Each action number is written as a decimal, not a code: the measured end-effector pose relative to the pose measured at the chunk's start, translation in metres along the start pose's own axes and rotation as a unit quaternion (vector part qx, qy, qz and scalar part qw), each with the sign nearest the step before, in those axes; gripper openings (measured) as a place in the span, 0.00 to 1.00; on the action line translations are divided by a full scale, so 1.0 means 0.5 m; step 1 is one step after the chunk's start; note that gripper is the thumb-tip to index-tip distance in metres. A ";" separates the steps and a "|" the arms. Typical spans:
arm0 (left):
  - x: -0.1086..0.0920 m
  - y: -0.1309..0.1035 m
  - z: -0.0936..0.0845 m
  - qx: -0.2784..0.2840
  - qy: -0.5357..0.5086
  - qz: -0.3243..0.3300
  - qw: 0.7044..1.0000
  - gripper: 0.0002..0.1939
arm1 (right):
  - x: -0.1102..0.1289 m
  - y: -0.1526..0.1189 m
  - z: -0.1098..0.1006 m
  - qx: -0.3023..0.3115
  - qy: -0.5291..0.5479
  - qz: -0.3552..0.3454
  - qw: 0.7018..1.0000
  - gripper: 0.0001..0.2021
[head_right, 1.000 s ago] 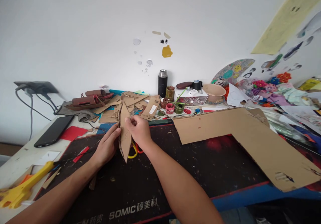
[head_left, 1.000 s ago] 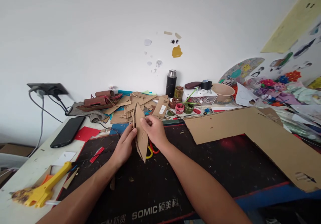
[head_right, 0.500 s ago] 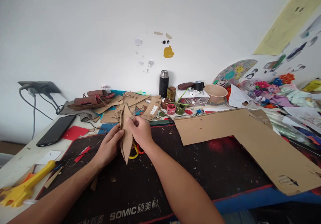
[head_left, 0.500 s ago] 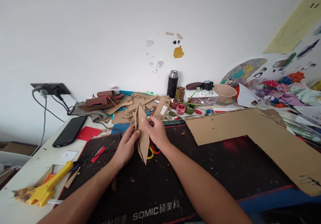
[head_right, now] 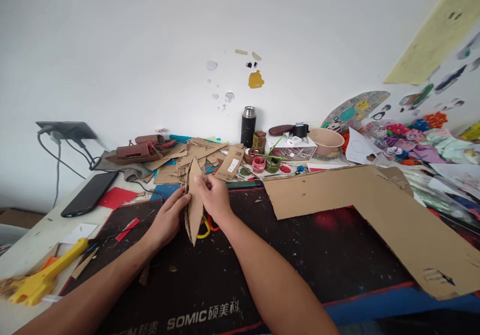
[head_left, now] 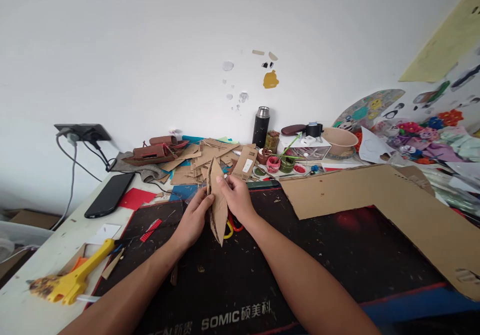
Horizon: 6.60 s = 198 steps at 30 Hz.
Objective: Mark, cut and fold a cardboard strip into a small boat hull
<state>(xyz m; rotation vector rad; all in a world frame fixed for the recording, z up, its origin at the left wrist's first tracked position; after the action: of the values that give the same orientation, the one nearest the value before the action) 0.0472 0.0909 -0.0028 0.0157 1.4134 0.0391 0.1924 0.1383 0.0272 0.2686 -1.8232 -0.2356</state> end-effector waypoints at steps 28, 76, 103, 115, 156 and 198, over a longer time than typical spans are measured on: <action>-0.041 -0.016 0.016 -0.015 0.053 0.019 0.998 0.26 | -0.004 0.005 -0.008 0.041 -0.007 -0.008 0.999 0.26; -0.052 -0.017 0.012 0.001 0.086 0.027 0.996 0.27 | -0.041 0.004 0.001 0.184 0.179 0.139 0.957 0.29; -0.033 -0.001 -0.001 -0.033 0.063 0.043 0.997 0.20 | -0.014 -0.009 0.008 0.171 0.151 0.113 0.967 0.24; -0.010 0.014 -0.016 -0.086 -0.041 -0.007 0.995 0.20 | -0.003 -0.003 -0.016 0.118 0.284 0.173 0.936 0.27; -0.048 0.000 0.015 -0.014 -0.009 0.042 0.999 0.25 | -0.011 -0.019 0.000 0.112 0.074 0.067 0.989 0.17; -0.066 -0.002 0.008 -0.060 0.010 0.072 0.996 0.22 | 0.073 -0.057 -0.015 0.074 -0.274 -0.085 0.955 0.12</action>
<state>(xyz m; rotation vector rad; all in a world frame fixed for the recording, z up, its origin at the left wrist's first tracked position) 0.0460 0.0887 0.0301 0.0179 1.4266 0.2429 0.1921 0.1000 0.0544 0.5044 -2.3766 -0.3150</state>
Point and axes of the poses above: each hand's wrist, its own y-axis towards the middle knuckle, its own z-axis out of the palm, x = y × z, the point moved 4 cm from there along y, towards the middle knuckle, and after that the axes turned 10 degrees about -y, right-handed, at the moved point
